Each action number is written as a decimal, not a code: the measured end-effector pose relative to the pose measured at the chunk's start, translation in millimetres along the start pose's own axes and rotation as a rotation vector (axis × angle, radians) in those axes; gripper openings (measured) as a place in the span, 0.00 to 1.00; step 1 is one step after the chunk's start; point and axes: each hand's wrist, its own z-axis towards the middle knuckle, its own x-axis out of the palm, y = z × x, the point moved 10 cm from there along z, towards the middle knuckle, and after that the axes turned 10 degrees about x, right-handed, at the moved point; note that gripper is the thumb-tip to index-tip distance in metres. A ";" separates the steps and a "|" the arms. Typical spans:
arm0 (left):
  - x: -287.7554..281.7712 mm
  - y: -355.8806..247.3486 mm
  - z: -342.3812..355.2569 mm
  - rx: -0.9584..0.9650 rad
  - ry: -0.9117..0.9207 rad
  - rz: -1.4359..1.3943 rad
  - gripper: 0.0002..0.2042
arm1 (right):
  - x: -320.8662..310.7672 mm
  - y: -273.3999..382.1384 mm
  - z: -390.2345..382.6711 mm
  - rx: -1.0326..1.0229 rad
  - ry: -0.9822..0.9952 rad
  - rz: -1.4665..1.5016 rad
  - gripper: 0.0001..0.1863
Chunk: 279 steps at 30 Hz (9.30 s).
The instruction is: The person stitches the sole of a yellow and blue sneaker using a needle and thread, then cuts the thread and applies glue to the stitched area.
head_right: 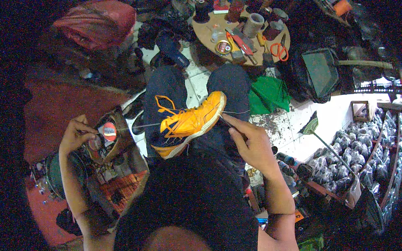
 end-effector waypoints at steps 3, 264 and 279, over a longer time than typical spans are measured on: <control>9.4 -8.1 8.4 -0.052 -0.013 -0.069 0.10 | 6.4 -1.4 8.9 0.041 0.055 -0.078 0.22; 393.1 -115.8 140.1 -0.161 0.958 -1.421 0.21 | 14.0 13.5 40.9 -0.144 0.173 -0.561 0.04; 316.6 -121.5 130.0 -0.423 0.726 -1.361 0.20 | 22.8 32.5 27.9 -0.297 0.008 -0.848 0.08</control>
